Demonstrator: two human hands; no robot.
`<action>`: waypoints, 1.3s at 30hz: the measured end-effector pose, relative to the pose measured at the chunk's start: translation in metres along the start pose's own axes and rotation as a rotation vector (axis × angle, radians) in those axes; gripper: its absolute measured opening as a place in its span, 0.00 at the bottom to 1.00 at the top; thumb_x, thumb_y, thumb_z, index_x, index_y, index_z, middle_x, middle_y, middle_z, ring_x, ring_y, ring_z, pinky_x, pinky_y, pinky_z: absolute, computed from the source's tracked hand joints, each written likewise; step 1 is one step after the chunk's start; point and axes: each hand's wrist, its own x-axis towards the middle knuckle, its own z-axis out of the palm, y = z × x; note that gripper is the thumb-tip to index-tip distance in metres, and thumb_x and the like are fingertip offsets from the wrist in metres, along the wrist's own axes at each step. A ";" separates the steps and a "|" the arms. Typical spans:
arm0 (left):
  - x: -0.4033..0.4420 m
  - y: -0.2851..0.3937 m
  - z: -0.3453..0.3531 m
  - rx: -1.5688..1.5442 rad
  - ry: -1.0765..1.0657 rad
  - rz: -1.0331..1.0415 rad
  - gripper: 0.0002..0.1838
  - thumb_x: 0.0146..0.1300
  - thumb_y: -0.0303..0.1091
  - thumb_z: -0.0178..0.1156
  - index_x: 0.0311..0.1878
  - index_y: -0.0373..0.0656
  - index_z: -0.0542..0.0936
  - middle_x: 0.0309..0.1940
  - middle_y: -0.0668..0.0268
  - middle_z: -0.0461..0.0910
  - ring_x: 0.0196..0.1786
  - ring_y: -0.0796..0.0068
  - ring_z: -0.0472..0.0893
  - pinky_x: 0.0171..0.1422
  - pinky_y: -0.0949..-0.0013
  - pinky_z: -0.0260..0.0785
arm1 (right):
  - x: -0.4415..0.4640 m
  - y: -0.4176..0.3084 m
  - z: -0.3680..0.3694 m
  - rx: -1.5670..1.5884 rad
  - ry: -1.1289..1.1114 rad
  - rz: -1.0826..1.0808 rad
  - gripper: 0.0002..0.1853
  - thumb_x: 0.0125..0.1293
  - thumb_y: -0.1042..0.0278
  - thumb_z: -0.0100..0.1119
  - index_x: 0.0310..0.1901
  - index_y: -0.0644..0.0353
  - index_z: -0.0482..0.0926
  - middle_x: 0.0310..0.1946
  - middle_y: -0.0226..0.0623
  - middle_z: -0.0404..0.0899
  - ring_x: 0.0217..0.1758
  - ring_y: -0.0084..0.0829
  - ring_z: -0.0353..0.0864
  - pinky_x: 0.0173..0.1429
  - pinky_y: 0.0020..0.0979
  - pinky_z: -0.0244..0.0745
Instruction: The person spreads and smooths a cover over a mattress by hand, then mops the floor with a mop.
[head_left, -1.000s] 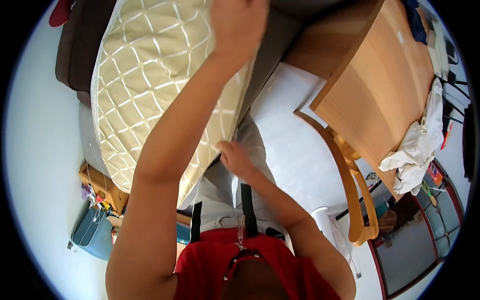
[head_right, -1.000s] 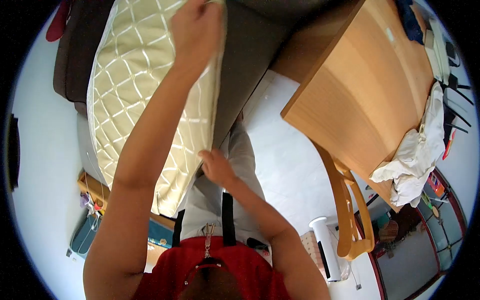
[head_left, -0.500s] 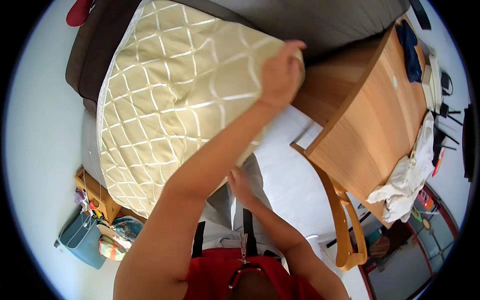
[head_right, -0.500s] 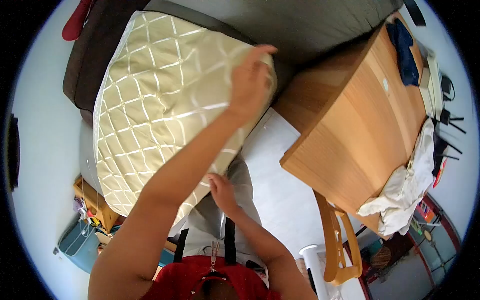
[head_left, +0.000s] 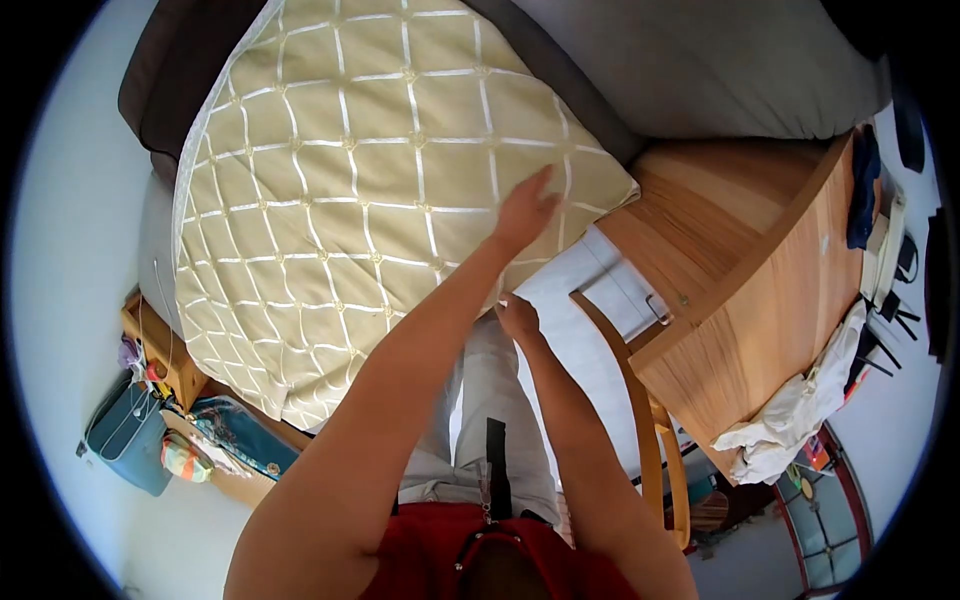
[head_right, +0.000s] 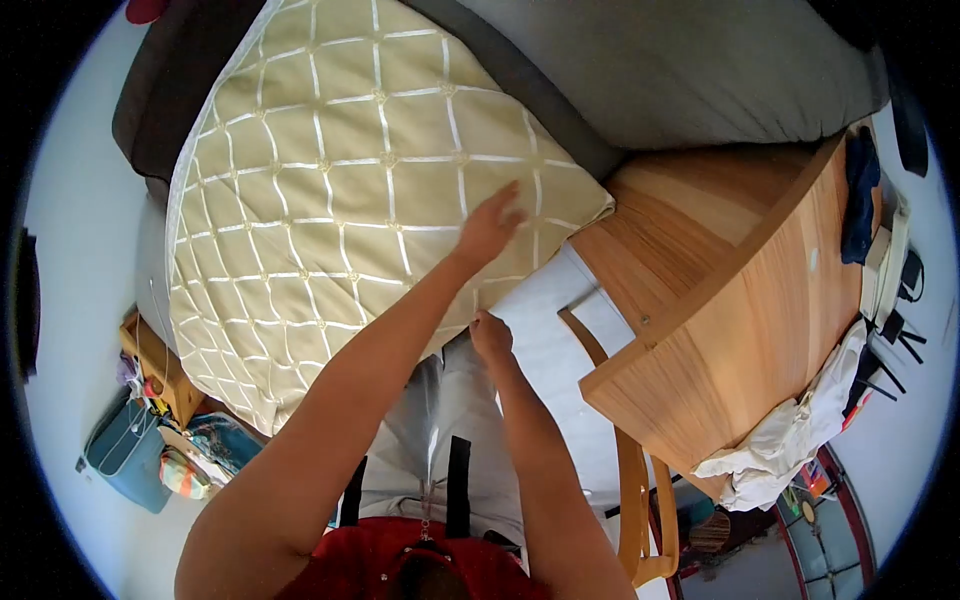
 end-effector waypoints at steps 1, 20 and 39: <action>-0.011 -0.020 -0.016 0.040 0.106 -0.009 0.28 0.65 0.37 0.59 0.68 0.45 0.70 0.62 0.54 0.75 0.65 0.49 0.72 0.71 0.56 0.62 | 0.008 -0.007 -0.008 -0.040 0.021 -0.010 0.13 0.67 0.57 0.56 0.45 0.56 0.81 0.38 0.49 0.84 0.43 0.51 0.83 0.46 0.50 0.77; -0.135 -0.153 -0.166 0.758 0.356 -0.340 0.36 0.61 0.45 0.65 0.73 0.57 0.65 0.78 0.56 0.49 0.78 0.49 0.52 0.76 0.43 0.50 | 0.216 -0.154 -0.180 -0.352 0.966 -0.217 0.30 0.67 0.60 0.59 0.69 0.54 0.65 0.70 0.52 0.61 0.69 0.53 0.65 0.70 0.56 0.60; 0.057 -0.104 -0.275 0.751 0.608 0.237 0.16 0.57 0.29 0.62 0.50 0.44 0.78 0.48 0.58 0.78 0.56 0.54 0.75 0.61 0.53 0.68 | 0.225 -0.020 -0.259 -0.828 0.048 0.192 0.13 0.67 0.69 0.50 0.44 0.59 0.85 0.51 0.48 0.83 0.55 0.46 0.82 0.56 0.45 0.79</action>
